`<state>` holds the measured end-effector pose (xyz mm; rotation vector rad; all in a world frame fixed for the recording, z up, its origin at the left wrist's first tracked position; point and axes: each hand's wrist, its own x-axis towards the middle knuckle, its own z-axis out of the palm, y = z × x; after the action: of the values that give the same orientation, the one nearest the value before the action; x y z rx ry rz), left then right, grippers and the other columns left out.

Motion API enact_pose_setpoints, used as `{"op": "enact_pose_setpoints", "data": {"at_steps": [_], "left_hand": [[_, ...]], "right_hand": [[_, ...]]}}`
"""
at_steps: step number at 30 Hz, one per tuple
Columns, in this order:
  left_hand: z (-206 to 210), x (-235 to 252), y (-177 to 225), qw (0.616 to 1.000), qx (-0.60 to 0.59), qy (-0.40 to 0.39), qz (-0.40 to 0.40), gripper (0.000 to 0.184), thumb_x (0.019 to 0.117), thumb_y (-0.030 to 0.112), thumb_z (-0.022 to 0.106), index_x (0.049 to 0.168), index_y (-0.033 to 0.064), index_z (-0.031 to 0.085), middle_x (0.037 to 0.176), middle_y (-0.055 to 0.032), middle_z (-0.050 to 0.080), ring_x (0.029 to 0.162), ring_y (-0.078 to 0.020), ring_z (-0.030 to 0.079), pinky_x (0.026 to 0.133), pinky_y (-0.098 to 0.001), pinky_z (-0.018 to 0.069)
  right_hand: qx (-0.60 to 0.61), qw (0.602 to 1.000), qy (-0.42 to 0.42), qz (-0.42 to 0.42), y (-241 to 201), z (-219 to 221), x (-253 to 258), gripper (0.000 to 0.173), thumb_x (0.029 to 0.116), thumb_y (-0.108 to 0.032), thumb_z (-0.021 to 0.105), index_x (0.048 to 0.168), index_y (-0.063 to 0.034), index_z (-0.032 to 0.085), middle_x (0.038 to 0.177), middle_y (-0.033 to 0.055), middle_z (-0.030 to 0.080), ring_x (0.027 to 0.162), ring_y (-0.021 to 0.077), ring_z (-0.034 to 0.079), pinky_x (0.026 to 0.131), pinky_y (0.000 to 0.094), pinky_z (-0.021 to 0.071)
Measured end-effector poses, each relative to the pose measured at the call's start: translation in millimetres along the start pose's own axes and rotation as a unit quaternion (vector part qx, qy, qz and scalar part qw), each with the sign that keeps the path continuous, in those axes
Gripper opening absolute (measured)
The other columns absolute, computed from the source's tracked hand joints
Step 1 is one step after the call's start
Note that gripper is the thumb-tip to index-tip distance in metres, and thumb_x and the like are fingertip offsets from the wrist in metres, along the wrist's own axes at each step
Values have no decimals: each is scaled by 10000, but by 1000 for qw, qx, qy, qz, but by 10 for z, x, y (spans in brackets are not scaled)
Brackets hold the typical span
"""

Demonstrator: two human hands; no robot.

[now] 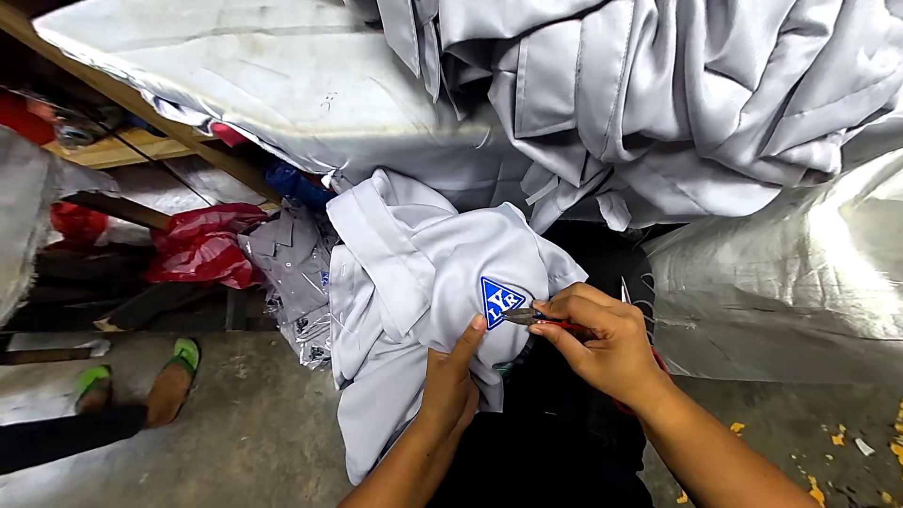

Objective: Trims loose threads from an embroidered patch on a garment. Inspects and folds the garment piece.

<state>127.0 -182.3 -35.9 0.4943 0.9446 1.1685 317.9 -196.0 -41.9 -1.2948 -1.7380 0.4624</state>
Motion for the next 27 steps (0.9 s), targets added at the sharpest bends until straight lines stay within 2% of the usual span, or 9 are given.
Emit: {"op": "enact_pose_setpoints", "data": {"at_steps": [6, 9, 13, 17, 27], "left_hand": [[-12, 8, 0, 1000, -1, -3, -4, 177, 997, -19, 525, 1173, -9, 541, 968, -89, 736, 904, -155, 735, 862, -337, 614], [-3, 1, 18, 1000, 3, 0, -3, 177, 994, -21, 522, 1169, -3, 538, 966, -84, 734, 901, -146, 733, 862, -331, 612], [-10, 11, 16, 1000, 8, 2, -2, 175, 993, -20, 535, 1167, -6, 546, 967, -84, 735, 903, -147, 732, 861, -330, 612], [-19, 14, 17, 1000, 21, 0, 19, 184, 985, -25, 544, 1168, -8, 544, 966, -84, 733, 906, -148, 732, 863, -333, 611], [-25, 15, 10, 999, 31, -4, 23, 189, 979, -31, 551, 1167, -10, 548, 969, -80, 731, 910, -140, 728, 867, -327, 608]], "right_hand": [[-14, 1000, -10, -6, 7, -19, 16, 209, 962, -225, 699, 945, -34, 782, 893, 66, 738, 823, 47, 667, 740, 166, 529], [-1, 1000, -23, 8, 10, -35, 22, 228, 956, -241, 704, 986, -25, 770, 910, 56, 718, 798, 13, 634, 713, 132, 513], [-10, 1000, -27, -3, 0, -58, 30, 224, 964, -239, 698, 969, -27, 769, 877, 55, 710, 770, 25, 620, 690, 148, 497], [-26, 1000, -4, -15, -7, -85, 47, 226, 932, -236, 732, 1001, -24, 766, 920, 57, 704, 812, 27, 634, 708, 141, 519], [-44, 999, -3, -22, 5, -67, 53, 219, 936, -240, 725, 995, -34, 769, 920, 61, 707, 811, 42, 635, 710, 155, 515]]}}
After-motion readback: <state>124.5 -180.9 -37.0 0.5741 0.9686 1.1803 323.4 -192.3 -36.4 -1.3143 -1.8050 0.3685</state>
